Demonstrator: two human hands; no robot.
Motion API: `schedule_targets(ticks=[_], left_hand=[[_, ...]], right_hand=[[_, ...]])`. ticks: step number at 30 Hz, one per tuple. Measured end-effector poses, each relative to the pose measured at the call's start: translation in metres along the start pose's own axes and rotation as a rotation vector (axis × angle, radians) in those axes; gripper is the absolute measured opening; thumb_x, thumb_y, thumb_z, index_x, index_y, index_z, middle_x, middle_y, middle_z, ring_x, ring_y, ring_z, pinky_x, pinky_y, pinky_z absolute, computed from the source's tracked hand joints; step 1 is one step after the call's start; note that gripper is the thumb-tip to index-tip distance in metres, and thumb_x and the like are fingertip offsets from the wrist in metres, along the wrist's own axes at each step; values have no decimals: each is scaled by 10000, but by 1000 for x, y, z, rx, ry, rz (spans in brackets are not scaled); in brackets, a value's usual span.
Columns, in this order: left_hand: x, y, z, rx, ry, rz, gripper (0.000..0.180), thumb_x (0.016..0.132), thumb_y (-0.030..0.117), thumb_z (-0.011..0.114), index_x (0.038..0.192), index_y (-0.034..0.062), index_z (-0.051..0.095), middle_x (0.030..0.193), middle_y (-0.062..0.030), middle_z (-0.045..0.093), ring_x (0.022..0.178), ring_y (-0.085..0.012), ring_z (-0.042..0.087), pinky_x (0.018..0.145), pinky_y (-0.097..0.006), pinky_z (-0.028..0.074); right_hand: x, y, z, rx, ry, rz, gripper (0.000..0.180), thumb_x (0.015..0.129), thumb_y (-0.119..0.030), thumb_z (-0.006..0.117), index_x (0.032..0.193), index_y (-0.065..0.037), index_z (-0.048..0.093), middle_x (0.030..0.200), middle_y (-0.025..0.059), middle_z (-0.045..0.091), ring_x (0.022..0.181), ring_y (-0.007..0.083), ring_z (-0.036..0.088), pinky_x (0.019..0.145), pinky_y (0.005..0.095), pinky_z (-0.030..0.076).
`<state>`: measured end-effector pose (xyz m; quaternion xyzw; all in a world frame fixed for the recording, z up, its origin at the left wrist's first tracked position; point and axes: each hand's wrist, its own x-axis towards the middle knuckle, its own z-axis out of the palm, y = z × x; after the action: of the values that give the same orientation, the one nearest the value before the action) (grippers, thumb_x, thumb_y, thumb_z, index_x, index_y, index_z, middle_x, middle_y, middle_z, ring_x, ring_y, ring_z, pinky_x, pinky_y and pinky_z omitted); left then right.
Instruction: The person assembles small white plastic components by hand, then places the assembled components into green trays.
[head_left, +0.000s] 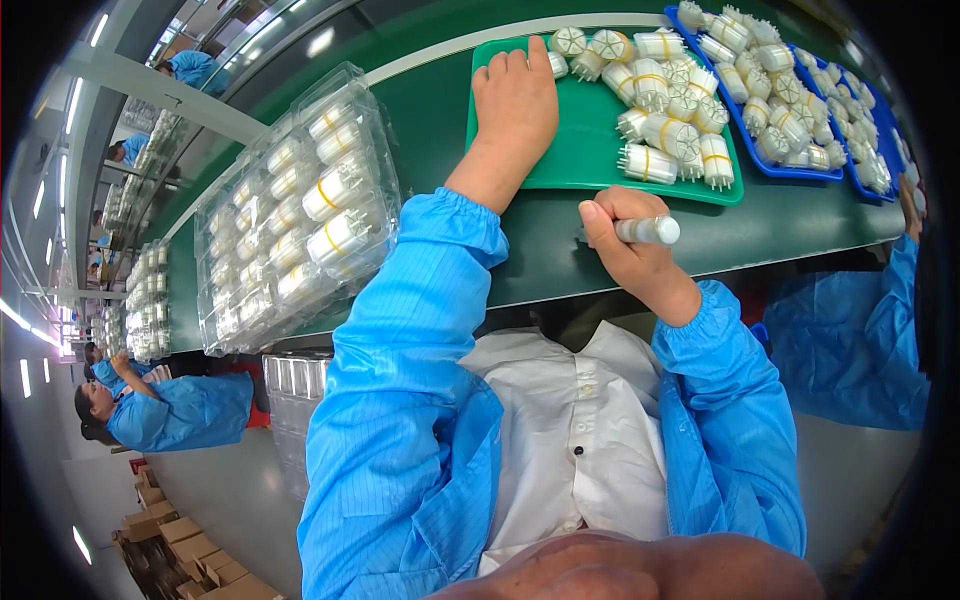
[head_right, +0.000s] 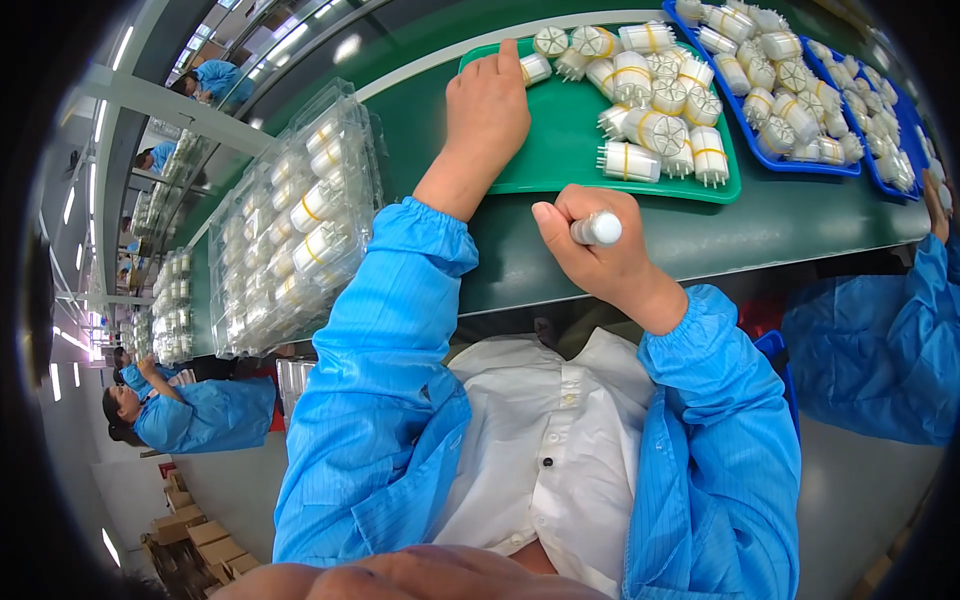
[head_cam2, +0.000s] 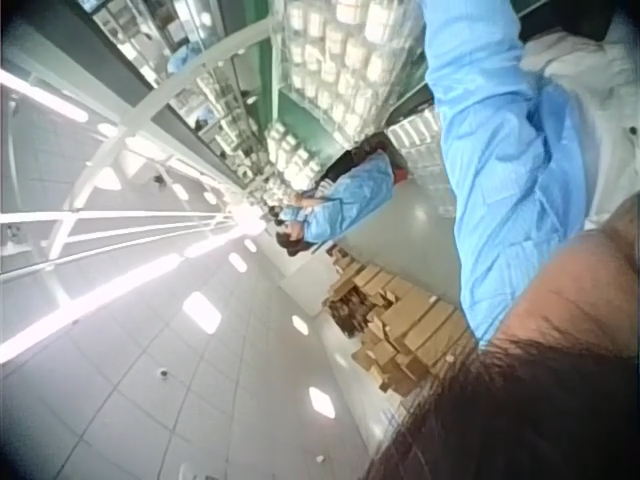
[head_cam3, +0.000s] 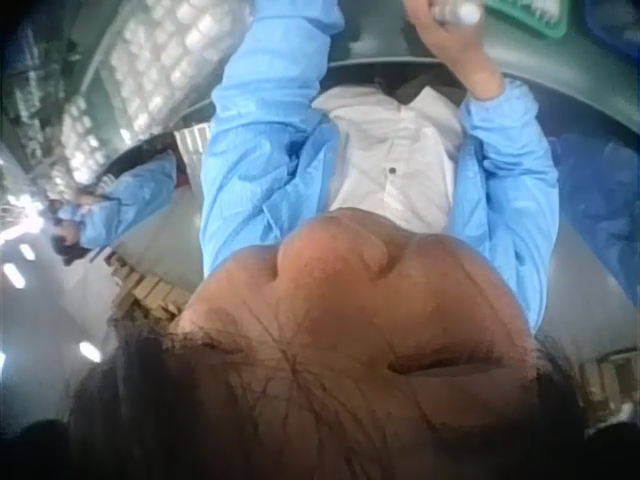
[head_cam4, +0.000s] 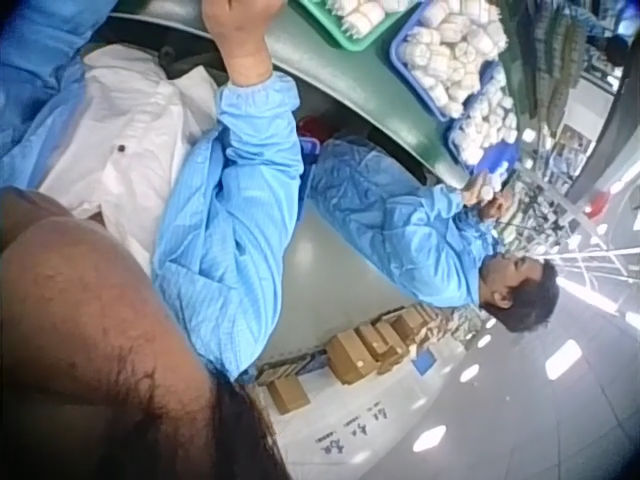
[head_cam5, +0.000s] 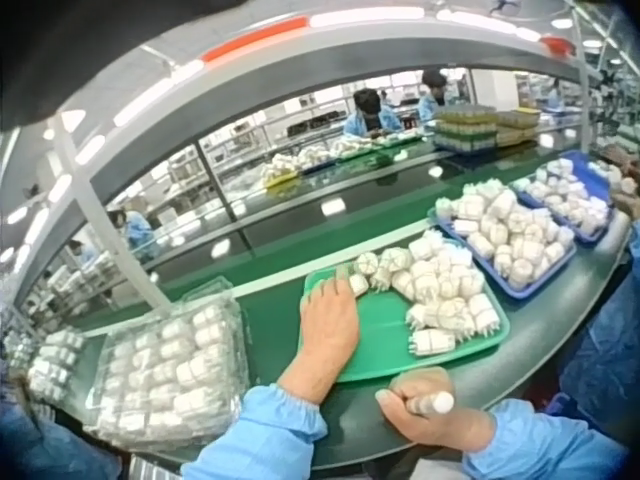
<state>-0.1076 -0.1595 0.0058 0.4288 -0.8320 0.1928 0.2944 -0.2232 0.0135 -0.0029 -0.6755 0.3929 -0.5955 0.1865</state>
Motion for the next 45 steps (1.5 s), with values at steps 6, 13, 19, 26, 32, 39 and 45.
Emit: schedule_targets(ticks=[6,13,19,26,32,39,45], left_hand=[[-1,-33,21,-70,-373,-126,319,897,154,594,1186,28,549,1164,-172,638,1103,-326,607,893,-581,444],[7,-21,14,-315,-293,-28,456,885,279,661,1241,15,551,1146,-192,608,1172,-319,554,914,-556,458],[-41,-3,-64,11,-10,-40,365,958,229,554,1267,37,563,1096,-166,557,1023,-316,549,911,-468,461],[-125,1,-82,-292,-347,-110,444,992,200,482,1425,100,473,1433,-136,496,1368,-294,438,1079,-469,379],[-131,-9,-72,-468,-122,-91,426,988,180,475,1403,85,490,1390,-159,533,1303,-331,498,1068,-466,385],[-129,-16,-81,-494,45,-7,385,873,145,655,1229,18,581,1195,-172,614,1099,-373,589,955,-456,456],[-140,-5,-132,-714,16,-257,459,688,67,789,1104,36,598,1005,-119,626,891,-329,586,747,-416,501]], right_hand=[[2,1,3,-65,-40,-24,326,900,-64,684,640,-31,490,560,76,466,461,209,412,449,349,316],[49,-42,10,-224,-100,-233,182,864,-83,717,730,-31,605,624,88,540,550,257,486,511,355,381],[108,-60,66,-279,-452,-140,292,946,-250,645,1131,-24,663,794,114,628,688,253,590,632,364,454],[128,-76,128,-248,-867,252,461,944,-363,616,1276,-42,610,903,186,680,836,358,656,752,439,507],[124,-66,160,-340,-848,32,439,926,-367,591,1154,8,614,985,243,684,939,433,645,825,504,509],[127,-73,107,-309,-619,71,417,972,-375,615,1217,-39,644,798,69,673,694,144,628,602,303,482],[68,-59,0,70,-106,242,280,996,-309,604,960,-43,684,836,26,678,705,76,604,566,245,445]])
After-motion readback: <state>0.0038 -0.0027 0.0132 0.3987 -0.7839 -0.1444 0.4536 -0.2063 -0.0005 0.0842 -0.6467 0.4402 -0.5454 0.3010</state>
